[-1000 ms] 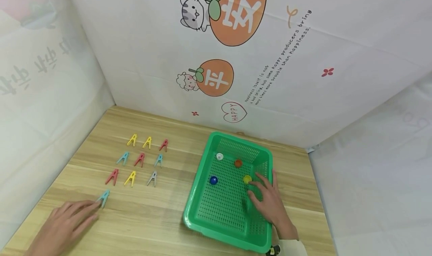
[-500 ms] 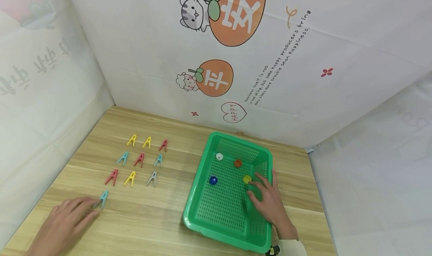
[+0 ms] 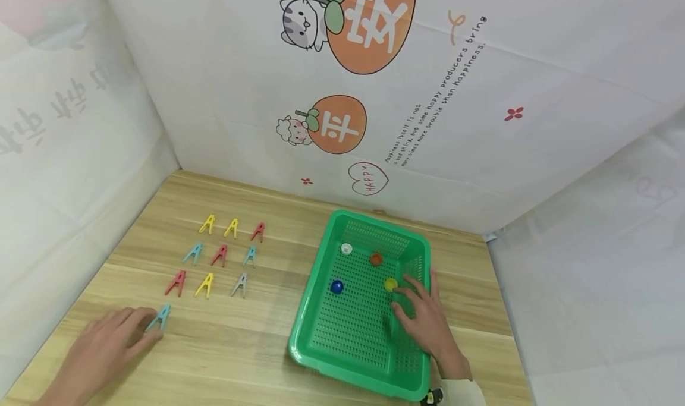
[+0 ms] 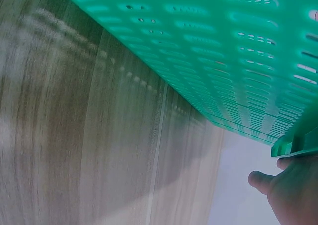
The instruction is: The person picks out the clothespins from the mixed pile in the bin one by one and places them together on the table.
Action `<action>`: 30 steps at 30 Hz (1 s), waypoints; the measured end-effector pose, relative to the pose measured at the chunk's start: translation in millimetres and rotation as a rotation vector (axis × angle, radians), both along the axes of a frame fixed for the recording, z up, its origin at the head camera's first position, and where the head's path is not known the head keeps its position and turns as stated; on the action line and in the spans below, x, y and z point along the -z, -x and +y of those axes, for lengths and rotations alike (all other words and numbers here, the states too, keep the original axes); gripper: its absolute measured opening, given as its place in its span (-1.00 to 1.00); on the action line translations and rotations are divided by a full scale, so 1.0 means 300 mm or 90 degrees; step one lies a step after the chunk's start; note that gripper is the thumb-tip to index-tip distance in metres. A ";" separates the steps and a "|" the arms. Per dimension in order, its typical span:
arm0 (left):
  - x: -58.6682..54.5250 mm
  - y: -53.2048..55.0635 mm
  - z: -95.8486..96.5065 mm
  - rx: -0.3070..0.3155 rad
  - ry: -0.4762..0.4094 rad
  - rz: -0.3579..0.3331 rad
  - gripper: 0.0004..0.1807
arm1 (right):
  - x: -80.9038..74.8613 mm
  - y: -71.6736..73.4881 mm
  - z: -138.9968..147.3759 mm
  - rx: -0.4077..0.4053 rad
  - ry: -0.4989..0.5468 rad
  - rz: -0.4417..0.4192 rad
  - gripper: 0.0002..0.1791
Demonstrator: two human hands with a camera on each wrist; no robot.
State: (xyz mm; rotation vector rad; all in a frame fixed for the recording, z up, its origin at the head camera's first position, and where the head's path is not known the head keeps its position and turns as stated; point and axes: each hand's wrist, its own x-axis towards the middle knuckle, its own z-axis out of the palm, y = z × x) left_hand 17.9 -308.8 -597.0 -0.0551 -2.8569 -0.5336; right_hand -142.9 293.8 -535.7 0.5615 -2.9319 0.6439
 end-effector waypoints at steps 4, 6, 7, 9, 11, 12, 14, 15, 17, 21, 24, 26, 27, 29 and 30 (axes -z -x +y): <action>0.007 0.008 0.002 0.004 0.005 0.002 -0.54 | 0.005 0.000 -0.003 0.001 0.002 -0.003 -0.66; 0.009 0.010 0.002 0.007 0.010 0.003 -0.55 | 0.008 -0.001 -0.003 0.003 0.003 -0.003 -0.67; 0.010 0.011 0.002 0.008 0.011 0.000 -0.54 | 0.008 -0.002 -0.003 0.003 0.004 -0.003 -0.67; 0.010 0.012 0.002 0.009 0.013 -0.008 -0.54 | 0.009 -0.004 -0.003 0.002 0.006 -0.002 -0.66; 0.009 0.013 0.000 0.009 0.013 -0.017 -0.54 | 0.009 -0.004 -0.004 0.002 0.007 0.000 -0.67; 0.008 0.014 -0.001 0.007 0.011 -0.023 -0.53 | 0.009 -0.004 -0.005 0.002 0.008 0.000 -0.67; 0.005 0.018 -0.004 0.005 0.008 -0.029 -0.52 | 0.008 -0.003 -0.006 0.002 0.008 0.002 -0.67; 0.004 0.021 -0.006 0.004 0.004 -0.033 -0.52 | 0.007 -0.002 -0.007 0.002 0.008 0.002 -0.67; 0.001 0.028 -0.009 0.004 0.000 -0.033 -0.51 | 0.007 -0.001 -0.007 0.003 0.008 0.005 -0.67; -0.003 0.032 -0.012 0.007 -0.004 -0.007 -0.52 | 0.013 0.005 -0.008 -0.012 0.002 0.025 -0.68; -0.005 0.036 -0.012 0.012 -0.004 0.017 -0.53 | 0.018 0.005 -0.012 -0.017 0.004 0.030 -0.67; -0.008 0.044 -0.007 0.015 -0.005 0.020 -0.55 | 0.014 0.004 -0.010 -0.013 0.012 0.021 -0.67; -0.009 0.049 -0.005 0.016 -0.004 0.026 -0.55 | 0.012 0.004 -0.009 -0.012 0.016 0.020 -0.66; -0.015 0.060 0.000 0.020 -0.002 0.037 -0.54 | 0.005 0.006 -0.005 -0.013 0.027 0.020 -0.66; -0.020 0.067 0.002 0.021 -0.002 0.041 -0.54 | 0.001 0.009 -0.002 -0.012 0.033 0.021 -0.66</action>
